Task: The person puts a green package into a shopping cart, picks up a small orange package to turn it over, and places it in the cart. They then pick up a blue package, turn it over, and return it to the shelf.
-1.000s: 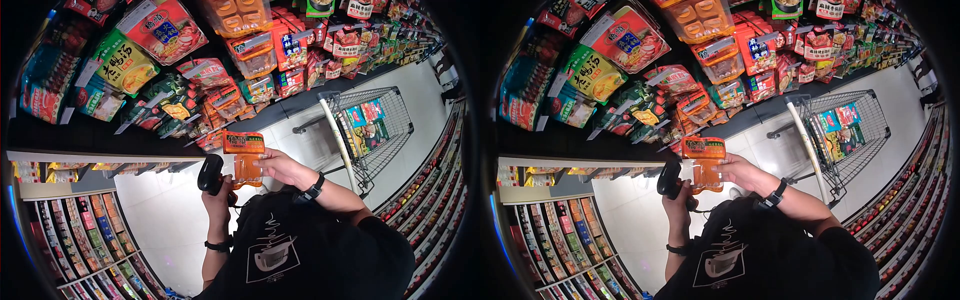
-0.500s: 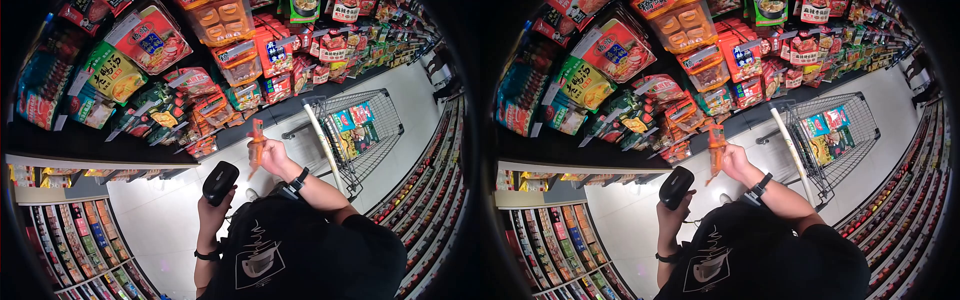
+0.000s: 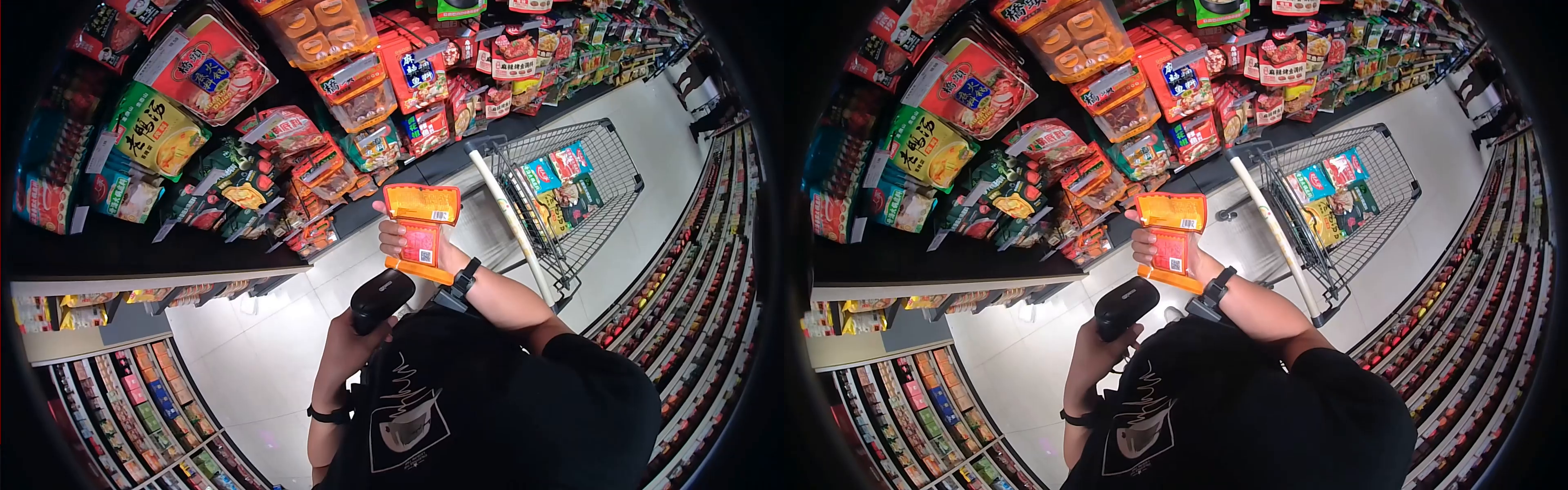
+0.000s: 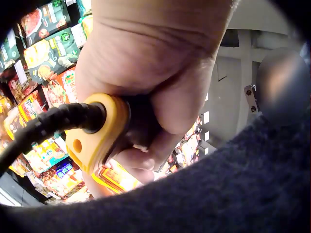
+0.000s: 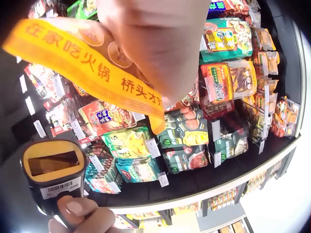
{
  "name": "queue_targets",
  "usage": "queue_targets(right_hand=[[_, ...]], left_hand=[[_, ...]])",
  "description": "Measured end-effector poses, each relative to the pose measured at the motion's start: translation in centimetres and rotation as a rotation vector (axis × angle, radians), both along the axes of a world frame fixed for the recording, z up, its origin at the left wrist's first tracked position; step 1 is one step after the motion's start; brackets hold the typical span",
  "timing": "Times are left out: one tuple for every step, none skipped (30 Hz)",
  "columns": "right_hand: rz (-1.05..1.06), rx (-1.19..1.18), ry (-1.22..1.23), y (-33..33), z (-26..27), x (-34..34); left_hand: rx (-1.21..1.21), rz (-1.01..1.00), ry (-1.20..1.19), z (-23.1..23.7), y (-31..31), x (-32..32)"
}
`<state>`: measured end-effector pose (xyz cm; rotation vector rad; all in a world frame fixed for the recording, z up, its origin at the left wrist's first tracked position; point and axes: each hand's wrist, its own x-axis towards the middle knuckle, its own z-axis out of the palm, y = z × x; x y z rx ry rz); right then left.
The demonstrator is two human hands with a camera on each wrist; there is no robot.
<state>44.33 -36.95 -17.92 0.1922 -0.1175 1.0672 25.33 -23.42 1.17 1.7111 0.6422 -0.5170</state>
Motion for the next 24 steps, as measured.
queue_targets(right_hand=[[0.009,-0.01,0.007,-0.1,0.4,-0.2],[0.018,-0.019,0.012,-0.2,0.7,-0.3],[0.026,-0.03,0.012,-0.1,0.3,-0.4],[0.035,-0.04,0.013,-0.1,-0.2,-0.5],[0.044,-0.051,0.013,-0.1,-0.5,-0.7],[0.043,-0.065,-0.004,-0.1,-0.5,-0.8],[0.044,-0.079,-0.02,-0.2,-0.4,-1.0],[0.045,-0.093,-0.036,-0.2,-0.3,-1.2],[0.027,-0.129,-0.045,-0.3,0.1,-1.4],[0.041,-0.158,-0.033,-0.4,0.1,-1.6],[0.055,-0.186,-0.021,-0.6,0.2,-1.8],[0.069,-0.214,-0.009,-0.7,0.3,-2.0],[0.072,-0.238,0.012,-0.8,1.0,-2.5],[0.055,-0.278,-0.008,-0.8,0.6,-2.8],[0.038,-0.317,-0.027,-0.7,0.3,-3.0],[0.019,-0.343,-0.045,-0.7,0.2,-3.4],[0.0,-0.37,-0.063,-0.8,0.1,-3.8],[-0.02,-0.382,-0.081,-0.9,1.5,-4.3],[-0.011,-0.377,-0.067,-0.9,1.9,-4.4],[-0.002,-0.373,-0.053,-0.9,2.4,-4.5],[0.036,-0.352,-0.007,-0.8,2.4,-4.5],[0.074,-0.33,0.039,-0.8,2.5,-4.5],[0.08,-0.355,0.049,-0.7,2.8,-4.5],[0.087,-0.38,0.058,-0.7,3.2,-4.6]], left_hand=[[-0.004,-0.001,-0.002,0.1,-0.1,0.0],[-0.006,-0.001,-0.007,0.2,-0.3,0.0],[-0.009,-0.001,-0.013,0.3,-0.3,0.1],[-0.003,-0.012,0.0,0.4,-0.3,0.1],[0.002,-0.023,0.013,0.6,-0.2,0.3],[0.008,-0.033,0.024,0.6,-0.2,0.4],[0.007,-0.031,0.006,0.5,-0.2,0.4],[0.005,-0.028,-0.012,0.1,-0.2,0.4],[0.004,-0.024,-0.03,0.0,-0.3,0.5],[-0.004,-0.014,-0.027,0.0,-0.3,0.5],[-0.012,-0.003,-0.023,0.0,-0.4,0.7],[-0.02,0.007,-0.021,0.1,-0.4,0.7],[-0.025,0.016,-0.03,0.0,-0.3,0.8],[-0.031,0.025,-0.037,-0.1,-0.3,0.8],[-0.038,0.034,-0.044,-0.2,-0.3,0.7],[-0.036,0.027,-0.038,-0.2,-0.2,0.7],[-0.034,0.02,-0.032,-0.2,-0.2,0.7],[-0.032,0.013,-0.027,-0.2,-0.1,0.7],[-0.035,0.013,-0.036,-0.3,-0.1,0.7],[-0.037,0.012,-0.046,-0.5,-0.1,0.5],[-0.04,0.011,-0.055,-0.7,-0.1,0.4],[-0.037,0.012,-0.059,-0.7,0.0,0.4],[-0.034,0.013,-0.063,-0.6,0.0,0.4],[-0.031,0.015,-0.066,-0.6,0.1,0.4]])
